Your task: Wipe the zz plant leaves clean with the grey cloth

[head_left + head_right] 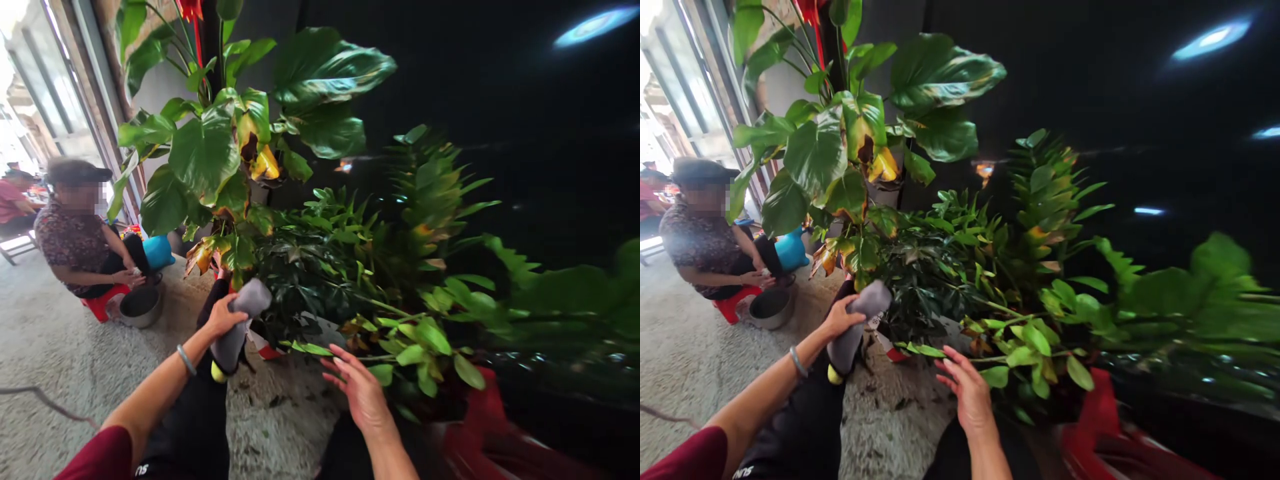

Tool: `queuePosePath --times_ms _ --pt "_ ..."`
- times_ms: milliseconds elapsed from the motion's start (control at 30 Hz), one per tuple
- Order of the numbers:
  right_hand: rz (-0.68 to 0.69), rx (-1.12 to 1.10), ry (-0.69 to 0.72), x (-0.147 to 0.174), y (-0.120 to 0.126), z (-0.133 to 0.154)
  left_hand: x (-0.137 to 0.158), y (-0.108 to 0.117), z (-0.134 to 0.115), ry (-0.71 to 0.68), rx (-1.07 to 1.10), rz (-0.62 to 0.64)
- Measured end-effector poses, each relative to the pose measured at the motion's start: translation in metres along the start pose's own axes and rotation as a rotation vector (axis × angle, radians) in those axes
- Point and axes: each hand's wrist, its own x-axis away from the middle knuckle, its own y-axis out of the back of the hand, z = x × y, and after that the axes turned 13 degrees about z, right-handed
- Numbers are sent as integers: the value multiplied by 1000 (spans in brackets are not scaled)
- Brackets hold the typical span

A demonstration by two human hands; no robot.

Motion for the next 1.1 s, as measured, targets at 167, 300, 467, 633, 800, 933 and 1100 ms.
queuePosePath --times_ms 167,300,467,633,800,933,1100 --pt "11 5 11 4 6 3 35 6 -13 -80 176 -79" --pt "13 -32 21 3 4 4 -6 22 -66 -338 247 -354" --pt "13 -67 13 0 -2 1 -40 -8 -70 -222 459 -249" --pt "18 -50 6 2 5 2 18 -44 -29 126 752 15" --pt "41 -52 22 5 11 5 22 -21 -78 -280 573 -309" --pt "26 -81 21 4 5 6 -31 -15 -129 -463 363 -289" --pt "-2 -77 13 3 1 5 -36 -49 -99 -343 243 16"
